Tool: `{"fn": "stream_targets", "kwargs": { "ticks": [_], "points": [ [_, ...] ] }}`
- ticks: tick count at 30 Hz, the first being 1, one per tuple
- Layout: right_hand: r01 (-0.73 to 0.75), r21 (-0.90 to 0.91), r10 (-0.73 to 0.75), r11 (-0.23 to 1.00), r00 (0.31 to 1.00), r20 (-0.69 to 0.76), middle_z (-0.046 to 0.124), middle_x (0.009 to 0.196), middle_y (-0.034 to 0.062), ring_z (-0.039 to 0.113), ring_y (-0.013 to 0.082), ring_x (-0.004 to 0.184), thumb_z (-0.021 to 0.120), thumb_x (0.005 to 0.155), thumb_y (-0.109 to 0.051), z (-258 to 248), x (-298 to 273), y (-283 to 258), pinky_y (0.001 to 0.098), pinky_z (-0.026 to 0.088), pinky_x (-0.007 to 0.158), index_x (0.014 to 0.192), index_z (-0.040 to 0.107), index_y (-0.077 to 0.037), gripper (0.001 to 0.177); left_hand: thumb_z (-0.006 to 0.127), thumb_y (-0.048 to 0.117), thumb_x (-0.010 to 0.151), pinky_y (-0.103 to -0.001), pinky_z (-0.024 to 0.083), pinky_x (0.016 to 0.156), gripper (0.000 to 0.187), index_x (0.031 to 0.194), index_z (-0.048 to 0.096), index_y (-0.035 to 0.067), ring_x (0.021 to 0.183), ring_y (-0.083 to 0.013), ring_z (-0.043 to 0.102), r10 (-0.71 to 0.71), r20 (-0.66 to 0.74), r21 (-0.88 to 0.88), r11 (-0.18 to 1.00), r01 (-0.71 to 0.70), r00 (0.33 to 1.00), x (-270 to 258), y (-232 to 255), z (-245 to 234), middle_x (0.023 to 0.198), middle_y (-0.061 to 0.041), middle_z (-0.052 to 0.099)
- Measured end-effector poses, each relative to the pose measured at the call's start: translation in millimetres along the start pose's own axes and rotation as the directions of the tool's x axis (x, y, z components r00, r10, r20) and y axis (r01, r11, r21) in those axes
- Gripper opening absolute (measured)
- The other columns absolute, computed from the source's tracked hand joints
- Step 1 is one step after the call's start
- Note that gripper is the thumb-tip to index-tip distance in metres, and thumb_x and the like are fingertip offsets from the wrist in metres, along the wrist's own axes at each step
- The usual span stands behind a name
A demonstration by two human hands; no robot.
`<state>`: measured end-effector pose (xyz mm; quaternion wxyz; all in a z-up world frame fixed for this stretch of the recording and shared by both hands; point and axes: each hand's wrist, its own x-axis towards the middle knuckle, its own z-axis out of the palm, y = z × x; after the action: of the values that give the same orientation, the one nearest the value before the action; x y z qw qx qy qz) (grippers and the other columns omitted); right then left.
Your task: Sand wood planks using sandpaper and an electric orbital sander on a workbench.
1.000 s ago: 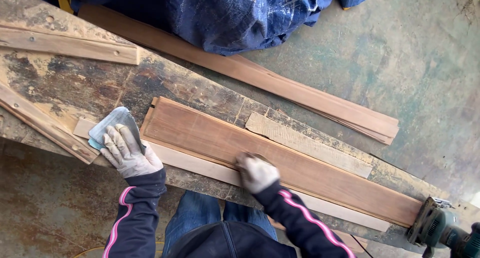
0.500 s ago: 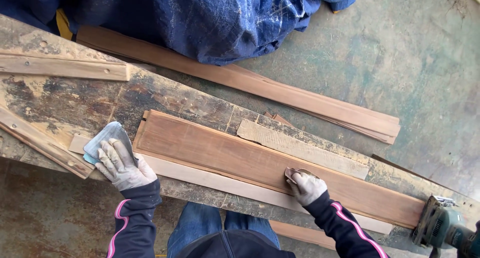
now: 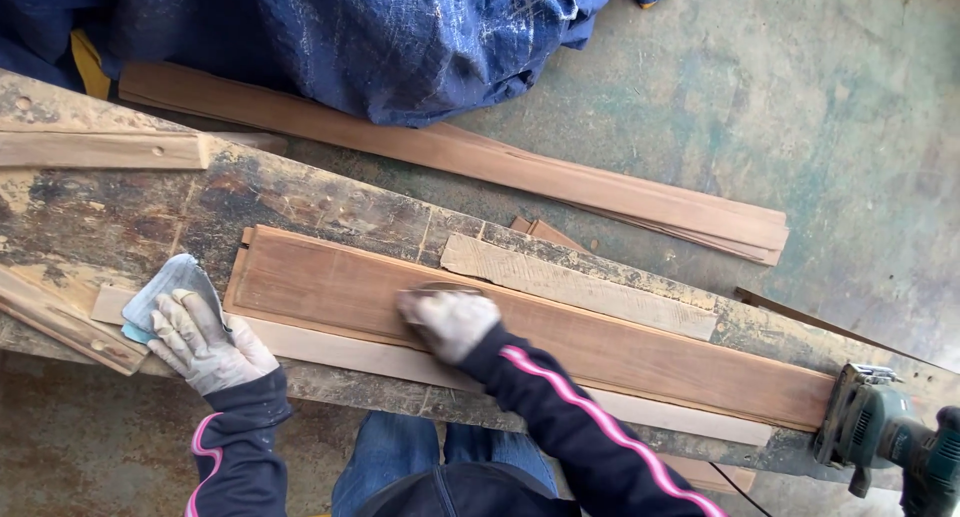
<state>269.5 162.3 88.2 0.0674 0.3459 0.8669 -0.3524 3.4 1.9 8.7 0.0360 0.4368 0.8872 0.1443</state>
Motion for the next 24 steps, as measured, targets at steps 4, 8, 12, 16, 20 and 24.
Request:
{"fn": "stream_targets", "kwargs": {
  "ticks": [4, 8, 12, 16, 20, 24],
  "points": [
    [-0.082, -0.188, 0.043, 0.979, 0.978, -0.206, 0.074, 0.093, 0.0112, 0.073, 0.0303, 0.073, 0.065, 0.097, -0.027, -9, -124, 102, 0.0422, 0.058, 0.061, 0.111, 0.069, -0.013, 0.019, 0.041, 0.032, 0.111, -0.066, 0.015, 0.129, 0.070, 0.168, 0.024, -0.005, 0.157, -0.0549, 0.026, 0.015, 0.018, -0.021, 1.000, -0.015, 1.000, 1, 5, -6, 0.171, -0.034, 0.025],
    [-0.101, -0.159, 0.046, 0.982, 0.948, -0.316, 0.073, 0.091, 0.0135, 0.072, 0.0325, 0.073, 0.066, 0.094, -0.022, -15, -112, 97, 0.0412, 0.058, 0.061, 0.111, 0.069, -0.009, 0.021, 0.047, 0.032, 0.106, -0.066, 0.015, 0.128, 0.073, 0.166, 0.025, -0.004, 0.156, -0.0529, 0.026, -0.050, 0.023, 0.003, 0.999, 0.050, 0.998, 4, 7, -8, 0.170, -0.032, 0.027],
    [-0.059, -0.031, 0.055, 0.998, 0.993, -0.105, 0.073, 0.085, 0.0176, 0.072, 0.0367, 0.073, 0.063, 0.098, -0.029, -7, 7, 17, 0.0479, 0.057, 0.060, 0.108, 0.068, -0.010, 0.021, 0.048, 0.032, 0.104, -0.066, 0.014, 0.129, 0.078, 0.167, 0.023, -0.005, 0.158, -0.0536, 0.024, -0.028, 0.039, -0.033, 0.999, 0.029, 0.999, 5, 11, -13, 0.172, -0.033, 0.025],
    [0.069, -0.032, -0.070, 0.997, 0.997, -0.024, 0.071, 0.087, 0.0201, 0.071, 0.0398, 0.075, 0.059, 0.099, -0.025, 5, 70, -29, 0.0507, 0.056, 0.059, 0.114, 0.064, -0.008, 0.023, 0.047, 0.031, 0.101, -0.067, 0.014, 0.127, 0.079, 0.166, 0.024, -0.005, 0.155, -0.0551, 0.024, -0.005, 0.024, 0.005, 1.000, 0.005, 1.000, 6, 9, -8, 0.170, -0.035, 0.025],
    [0.046, -0.054, -0.052, 0.997, 0.993, -0.109, 0.073, 0.090, 0.0165, 0.071, 0.0359, 0.072, 0.058, 0.099, -0.024, 3, -15, 34, 0.0482, 0.056, 0.059, 0.111, 0.066, -0.011, 0.019, 0.042, 0.032, 0.110, -0.065, 0.015, 0.129, 0.070, 0.167, 0.025, -0.003, 0.158, -0.0515, 0.025, -0.018, 0.012, -0.016, 1.000, 0.018, 1.000, 0, 0, 1, 0.172, -0.031, 0.027],
    [-0.117, -0.162, 0.042, 0.980, 0.912, -0.408, 0.073, 0.095, 0.0130, 0.073, 0.0319, 0.080, 0.066, 0.094, -0.017, -13, -147, 125, 0.0403, 0.060, 0.066, 0.118, 0.068, -0.011, 0.024, 0.044, 0.033, 0.111, -0.064, 0.015, 0.130, 0.070, 0.168, 0.027, -0.004, 0.158, -0.0500, 0.026, -0.030, -0.010, -0.017, 0.999, 0.030, 1.000, 4, 7, -7, 0.172, -0.030, 0.027]
  ]
}}
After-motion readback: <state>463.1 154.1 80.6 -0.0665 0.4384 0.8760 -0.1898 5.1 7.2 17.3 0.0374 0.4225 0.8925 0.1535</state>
